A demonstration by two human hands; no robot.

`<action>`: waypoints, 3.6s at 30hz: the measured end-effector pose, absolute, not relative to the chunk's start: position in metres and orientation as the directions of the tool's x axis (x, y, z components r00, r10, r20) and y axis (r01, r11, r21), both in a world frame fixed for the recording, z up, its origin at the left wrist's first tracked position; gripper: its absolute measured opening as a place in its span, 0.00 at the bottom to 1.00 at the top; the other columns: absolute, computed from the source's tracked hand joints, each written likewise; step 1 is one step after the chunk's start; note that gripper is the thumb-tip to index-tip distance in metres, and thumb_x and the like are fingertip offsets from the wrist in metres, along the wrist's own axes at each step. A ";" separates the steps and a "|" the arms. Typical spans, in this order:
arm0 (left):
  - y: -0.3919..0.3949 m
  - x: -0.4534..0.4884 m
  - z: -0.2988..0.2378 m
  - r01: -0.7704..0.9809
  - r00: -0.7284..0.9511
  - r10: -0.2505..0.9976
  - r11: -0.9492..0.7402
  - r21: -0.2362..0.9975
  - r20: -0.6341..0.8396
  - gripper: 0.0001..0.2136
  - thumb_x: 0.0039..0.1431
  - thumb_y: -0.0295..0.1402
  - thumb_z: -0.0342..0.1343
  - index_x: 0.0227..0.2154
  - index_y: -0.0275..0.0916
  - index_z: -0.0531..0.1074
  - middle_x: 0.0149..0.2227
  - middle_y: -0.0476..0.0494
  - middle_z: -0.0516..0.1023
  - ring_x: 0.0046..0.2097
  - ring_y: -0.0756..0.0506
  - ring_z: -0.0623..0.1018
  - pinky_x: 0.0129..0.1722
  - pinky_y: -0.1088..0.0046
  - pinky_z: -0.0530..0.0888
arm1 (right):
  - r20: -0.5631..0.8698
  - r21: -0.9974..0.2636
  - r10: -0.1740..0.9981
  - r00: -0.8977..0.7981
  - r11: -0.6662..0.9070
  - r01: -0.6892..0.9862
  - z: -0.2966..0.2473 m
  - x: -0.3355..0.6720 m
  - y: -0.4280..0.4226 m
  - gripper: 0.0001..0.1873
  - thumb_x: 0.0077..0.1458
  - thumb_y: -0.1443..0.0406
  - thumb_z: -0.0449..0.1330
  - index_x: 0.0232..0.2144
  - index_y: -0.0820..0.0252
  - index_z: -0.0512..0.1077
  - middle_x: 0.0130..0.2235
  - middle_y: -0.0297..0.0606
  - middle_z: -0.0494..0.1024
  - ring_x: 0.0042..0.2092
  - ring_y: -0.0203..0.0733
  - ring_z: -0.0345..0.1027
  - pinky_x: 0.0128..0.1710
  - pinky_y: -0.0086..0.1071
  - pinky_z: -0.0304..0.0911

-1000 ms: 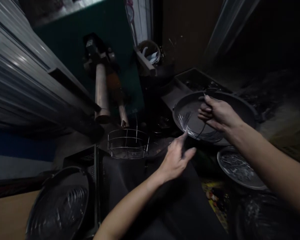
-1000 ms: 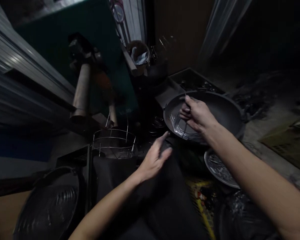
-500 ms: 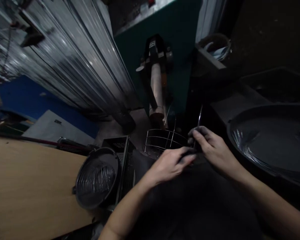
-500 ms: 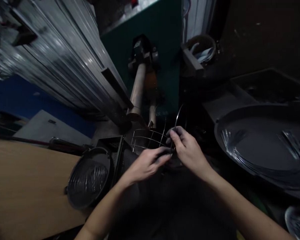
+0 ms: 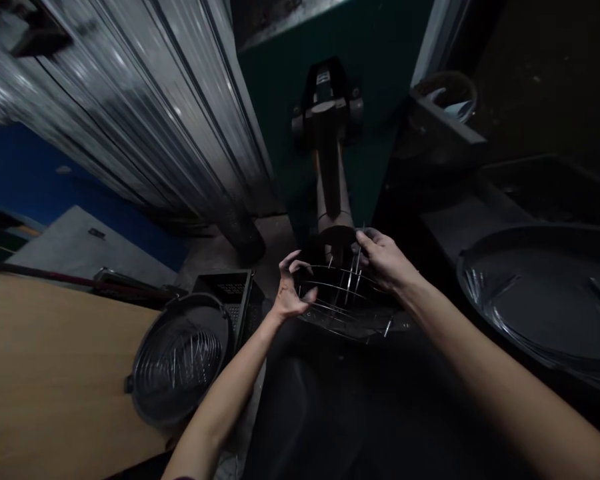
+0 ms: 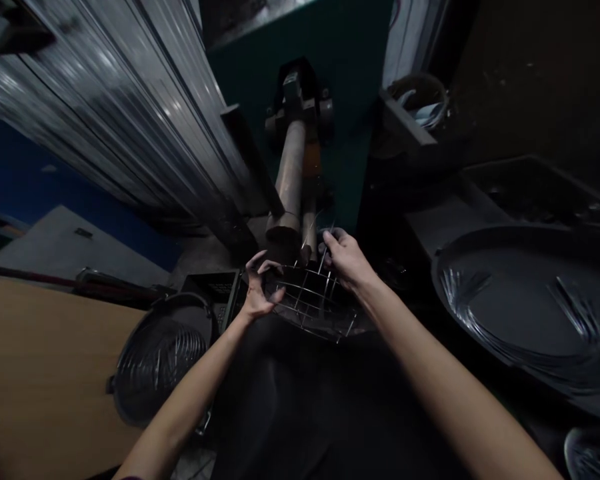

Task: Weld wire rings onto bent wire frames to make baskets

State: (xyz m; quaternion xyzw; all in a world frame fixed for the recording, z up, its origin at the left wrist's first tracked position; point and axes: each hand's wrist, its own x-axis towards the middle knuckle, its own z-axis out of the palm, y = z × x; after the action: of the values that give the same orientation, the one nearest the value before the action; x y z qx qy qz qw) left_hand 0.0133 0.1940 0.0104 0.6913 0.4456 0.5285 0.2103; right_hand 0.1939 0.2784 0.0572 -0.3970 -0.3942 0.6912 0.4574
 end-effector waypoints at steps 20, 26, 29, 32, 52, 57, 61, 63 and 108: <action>0.209 -0.013 -0.003 0.327 0.011 0.822 -0.541 0.775 0.569 0.40 0.47 0.37 0.60 0.59 0.42 0.42 0.36 0.49 0.66 0.39 0.47 0.70 0.43 0.63 0.68 | -0.088 -0.976 0.975 -0.202 -0.125 -0.177 0.048 0.167 0.296 0.23 0.37 0.53 0.68 0.28 0.54 0.59 0.18 0.27 0.63 0.20 0.35 0.61 0.15 0.27 0.55; 0.211 -0.013 -0.004 0.287 0.037 0.830 -0.543 0.789 0.557 0.40 0.48 0.36 0.60 0.59 0.44 0.42 0.36 0.49 0.66 0.38 0.47 0.70 0.42 0.66 0.68 | -0.113 -0.971 0.979 -0.169 -0.145 -0.190 0.043 0.168 0.296 0.20 0.39 0.55 0.67 0.26 0.55 0.61 0.18 0.26 0.62 0.17 0.31 0.54 0.14 0.26 0.52; 0.212 -0.013 -0.006 0.285 0.041 0.839 -0.530 0.799 0.542 0.40 0.49 0.36 0.59 0.60 0.43 0.41 0.36 0.49 0.66 0.39 0.48 0.70 0.42 0.66 0.68 | -0.123 -0.972 0.982 -0.144 -0.148 -0.182 0.052 0.167 0.293 0.14 0.46 0.58 0.65 0.25 0.56 0.63 0.17 0.28 0.62 0.18 0.32 0.54 0.14 0.26 0.52; 0.212 -0.014 -0.008 0.346 0.073 0.842 -0.524 0.778 0.535 0.41 0.49 0.35 0.58 0.60 0.43 0.38 0.36 0.49 0.66 0.39 0.47 0.70 0.44 0.65 0.68 | -0.161 -0.970 0.983 -0.084 -0.173 -0.170 0.068 0.169 0.297 0.09 0.49 0.63 0.63 0.24 0.58 0.65 0.17 0.30 0.62 0.18 0.31 0.54 0.15 0.26 0.52; 0.114 0.032 0.061 0.395 0.151 0.933 -0.360 0.845 0.327 0.40 0.52 0.48 0.58 0.64 0.43 0.47 0.64 0.35 0.53 0.65 0.35 0.55 0.61 0.54 0.56 | 0.017 -0.692 0.866 -0.499 0.370 0.619 0.095 0.325 0.164 0.15 0.55 0.54 0.52 0.40 0.52 0.71 0.31 0.38 0.77 0.33 0.48 0.71 0.36 0.38 0.62; 0.108 0.031 0.066 0.144 0.017 0.998 -0.059 0.988 0.058 0.30 0.55 0.45 0.57 0.58 0.39 0.59 0.41 0.43 0.74 0.41 0.48 0.75 0.40 0.72 0.72 | 0.101 -0.784 0.810 -0.578 0.423 0.455 0.047 0.294 0.201 0.12 0.56 0.56 0.53 0.38 0.53 0.72 0.34 0.36 0.77 0.35 0.45 0.71 0.37 0.35 0.63; 0.100 0.079 0.078 -0.112 0.164 0.971 0.194 0.975 -0.174 0.27 0.56 0.44 0.55 0.56 0.39 0.59 0.22 0.55 0.70 0.16 0.57 0.62 0.17 0.81 0.60 | 0.120 -0.730 0.859 -0.499 0.417 0.542 0.008 0.277 0.224 0.09 0.54 0.61 0.55 0.35 0.55 0.73 0.32 0.38 0.77 0.34 0.45 0.71 0.38 0.36 0.63; 0.106 0.107 0.078 -0.265 0.278 0.933 0.302 0.916 -0.227 0.31 0.56 0.45 0.55 0.59 0.40 0.53 0.18 0.58 0.68 0.12 0.58 0.56 0.14 0.82 0.56 | 0.092 -0.704 0.882 -0.462 0.385 0.597 0.002 0.266 0.232 0.07 0.52 0.65 0.56 0.32 0.57 0.74 0.33 0.38 0.78 0.35 0.45 0.71 0.39 0.35 0.63; 0.221 0.078 -0.053 0.064 0.266 0.963 0.034 0.997 -0.050 0.28 0.48 0.35 0.64 0.53 0.35 0.66 0.51 0.38 0.73 0.53 0.44 0.72 0.54 0.69 0.65 | -0.430 -0.877 0.746 -0.508 -0.210 0.433 0.025 0.274 0.078 0.20 0.59 0.51 0.53 0.35 0.61 0.76 0.36 0.41 0.77 0.38 0.43 0.70 0.41 0.34 0.65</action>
State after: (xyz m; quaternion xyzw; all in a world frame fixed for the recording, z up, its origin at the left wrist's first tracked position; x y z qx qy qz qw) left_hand 0.0779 0.2214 -0.0526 0.5667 0.4529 0.4021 0.5586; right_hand 0.2735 0.0779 0.0247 -0.4790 -0.6154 0.6127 0.1279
